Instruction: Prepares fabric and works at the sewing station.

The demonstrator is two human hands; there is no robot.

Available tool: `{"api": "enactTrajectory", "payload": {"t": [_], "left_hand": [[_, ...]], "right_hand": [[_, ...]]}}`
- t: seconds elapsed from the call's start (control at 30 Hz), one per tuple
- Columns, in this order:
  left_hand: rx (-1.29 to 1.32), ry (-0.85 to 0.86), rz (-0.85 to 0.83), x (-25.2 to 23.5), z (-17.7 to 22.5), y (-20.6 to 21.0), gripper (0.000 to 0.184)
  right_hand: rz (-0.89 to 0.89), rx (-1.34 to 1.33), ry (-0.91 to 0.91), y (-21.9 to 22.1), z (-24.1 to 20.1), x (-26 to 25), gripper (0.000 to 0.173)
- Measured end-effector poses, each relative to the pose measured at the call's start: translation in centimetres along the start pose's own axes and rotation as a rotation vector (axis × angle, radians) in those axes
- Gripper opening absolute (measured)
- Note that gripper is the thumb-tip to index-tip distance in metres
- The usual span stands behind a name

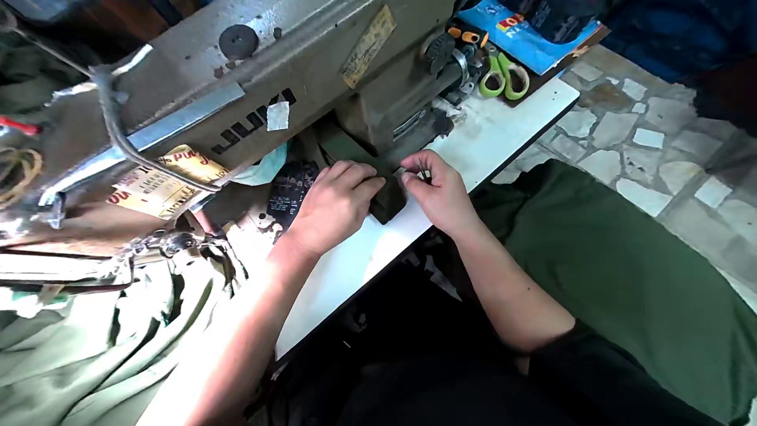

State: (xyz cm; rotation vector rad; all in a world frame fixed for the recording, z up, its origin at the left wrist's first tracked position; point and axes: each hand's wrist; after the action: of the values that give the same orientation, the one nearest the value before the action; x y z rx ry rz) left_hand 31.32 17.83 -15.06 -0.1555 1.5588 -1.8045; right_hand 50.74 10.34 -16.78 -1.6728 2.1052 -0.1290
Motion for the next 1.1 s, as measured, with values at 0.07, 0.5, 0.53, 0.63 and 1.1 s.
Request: {"api": "enactTrajectory", "payload": {"t": [0.07,0.5,0.53,0.63,1.1], "left_hand": [[0.041,-0.001,-0.035,-0.4,-0.2,-0.6,0.025],[0.097,-0.843,0.017,-1.4,0.8,-2.2,0.035],[0.094,-0.927,-0.050,-2.1,0.9,-2.4,0.039],[-0.137,-1.076,-0.253,-5.1,0.8,-3.6,0.048],[-0.463,-0.929,-0.116,-6.8,-1.6,-1.2,0.036]], "right_hand": [[0.008,-0.020,0.010,-0.3,0.3,0.2,0.022],[-0.085,0.258,-0.381,1.4,0.0,-1.0,0.020],[-0.130,0.265,-0.354,1.4,-0.1,-1.2,0.020],[-0.162,0.259,-0.318,1.5,-0.2,-1.4,0.021],[-0.147,0.179,-0.282,1.0,0.0,-0.7,0.021]]}}
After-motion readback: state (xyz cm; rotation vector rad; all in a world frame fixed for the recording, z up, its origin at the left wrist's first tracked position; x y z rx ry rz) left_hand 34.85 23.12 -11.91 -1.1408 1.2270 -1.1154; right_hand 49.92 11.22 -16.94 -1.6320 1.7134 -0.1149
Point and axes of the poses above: each hand's wrist, its own x-axis away from the middle knuckle, its own y-axis out of the palm, z = x × y, and after that the axes turned 14 degrees about -y, right-handed
